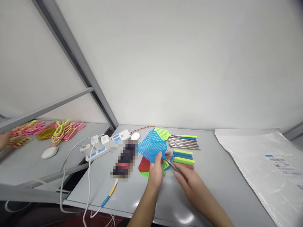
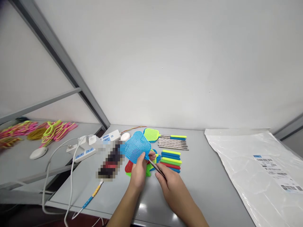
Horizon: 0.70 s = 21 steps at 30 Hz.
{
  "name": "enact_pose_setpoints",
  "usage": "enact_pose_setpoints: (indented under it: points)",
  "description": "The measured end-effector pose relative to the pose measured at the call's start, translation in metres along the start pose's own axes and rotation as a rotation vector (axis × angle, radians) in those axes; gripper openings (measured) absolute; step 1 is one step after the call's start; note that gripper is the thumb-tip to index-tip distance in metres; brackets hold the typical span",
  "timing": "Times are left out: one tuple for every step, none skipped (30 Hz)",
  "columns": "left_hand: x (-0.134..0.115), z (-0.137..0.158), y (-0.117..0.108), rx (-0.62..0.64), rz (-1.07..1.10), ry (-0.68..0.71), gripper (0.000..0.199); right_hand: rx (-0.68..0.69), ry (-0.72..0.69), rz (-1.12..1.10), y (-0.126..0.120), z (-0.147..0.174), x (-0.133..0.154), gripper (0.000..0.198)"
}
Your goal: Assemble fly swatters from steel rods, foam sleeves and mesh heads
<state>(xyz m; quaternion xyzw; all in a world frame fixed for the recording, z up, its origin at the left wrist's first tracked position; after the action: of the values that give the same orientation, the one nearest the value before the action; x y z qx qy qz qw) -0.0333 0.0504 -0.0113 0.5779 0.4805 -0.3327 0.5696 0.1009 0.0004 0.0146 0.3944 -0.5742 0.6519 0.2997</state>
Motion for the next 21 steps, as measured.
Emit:
enact_pose_setpoints:
  points:
    - [-0.001, -0.001, 0.001, -0.012, 0.037, -0.008, 0.039, 0.055, 0.031, -0.048, 0.0, 0.002, 0.002, 0.035]
    - [-0.003, -0.001, 0.003, -0.018, 0.069, -0.011, 0.04, 0.103, 0.071, -0.094, 0.002, 0.004, 0.002, 0.034]
    - [-0.005, -0.002, 0.005, -0.025, 0.103, -0.011, 0.04, 0.144, 0.113, -0.142, 0.004, 0.007, 0.001, 0.033]
    - [-0.008, -0.003, 0.007, -0.036, 0.147, -0.01, 0.04, 0.179, 0.15, -0.19, 0.007, 0.01, 0.0, 0.031]
    - [-0.011, -0.003, 0.009, -0.055, 0.202, -0.009, 0.04, 0.209, 0.179, -0.238, 0.011, 0.014, -0.001, 0.031]
    - [-0.015, -0.004, 0.01, -0.081, 0.266, -0.009, 0.04, 0.231, 0.2, -0.286, 0.016, 0.017, -0.002, 0.031]
    - [-0.02, -0.006, 0.011, -0.115, 0.333, -0.007, 0.04, 0.245, 0.214, -0.336, 0.02, 0.02, -0.002, 0.031]
    - [-0.024, -0.007, 0.011, -0.152, 0.394, -0.004, 0.041, 0.25, 0.225, -0.388, 0.024, 0.022, -0.002, 0.034]
    - [-0.029, -0.008, 0.012, -0.183, 0.436, 0.0, 0.042, 0.252, 0.233, -0.433, 0.028, 0.024, -0.002, 0.036]
    - [-0.033, -0.008, 0.013, -0.199, 0.454, 0.006, 0.042, 0.241, 0.233, -0.464, 0.03, 0.025, -0.001, 0.039]
    - [-0.036, -0.009, 0.015, -0.198, 0.457, 0.01, 0.043, 0.217, 0.222, -0.476, 0.031, 0.025, 0.001, 0.04]
    - [-0.038, -0.009, 0.018, -0.179, 0.451, 0.005, 0.043, 0.184, 0.193, -0.471, 0.03, 0.025, 0.003, 0.041]
    - [-0.039, -0.009, 0.022, -0.146, 0.44, -0.012, 0.043, 0.144, 0.15, -0.452, 0.027, 0.023, 0.006, 0.041]
    - [-0.037, -0.008, 0.025, -0.107, 0.425, -0.037, 0.043, 0.102, 0.099, -0.428, 0.023, 0.022, 0.01, 0.04]
    - [-0.034, -0.007, 0.028, -0.07, 0.409, -0.067, 0.043, 0.067, 0.052, -0.408, 0.019, 0.02, 0.014, 0.038]
    - [-0.029, -0.006, 0.03, -0.038, 0.391, -0.093, 0.042, 0.045, 0.018, -0.395, 0.015, 0.019, 0.016, 0.038]
    - [-0.025, -0.005, 0.03, -0.01, 0.372, -0.113, 0.043, 0.039, 0.002, -0.387, 0.012, 0.018, 0.018, 0.037]
    - [-0.02, -0.004, 0.031, 0.015, 0.354, -0.123, 0.043, 0.037, 0.0, -0.382, 0.01, 0.017, 0.019, 0.037]
    - [-0.017, -0.004, 0.03, 0.041, 0.336, -0.126, 0.044, 0.036, 0.005, -0.376, 0.009, 0.017, 0.019, 0.037]
    - [-0.014, -0.003, 0.03, 0.065, 0.321, -0.126, 0.045, 0.032, 0.012, -0.37, 0.007, 0.017, 0.019, 0.037]
    - [-0.011, -0.002, 0.03, 0.087, 0.307, -0.126, 0.046, 0.025, 0.018, -0.364, 0.006, 0.018, 0.018, 0.037]
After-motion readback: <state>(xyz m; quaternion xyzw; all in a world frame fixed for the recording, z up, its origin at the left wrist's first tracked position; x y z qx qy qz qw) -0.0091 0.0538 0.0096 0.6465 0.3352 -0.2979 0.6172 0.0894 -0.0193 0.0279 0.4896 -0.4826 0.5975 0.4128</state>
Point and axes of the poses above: each hand's wrist, its own z-axis away from the middle knuckle, its own y-axis out of the palm, x = y × z, the point moved 6 cm from there along -z, towards the middle knuckle, and after that the axes turned 8 degrees about y, right-handed, at the moved point
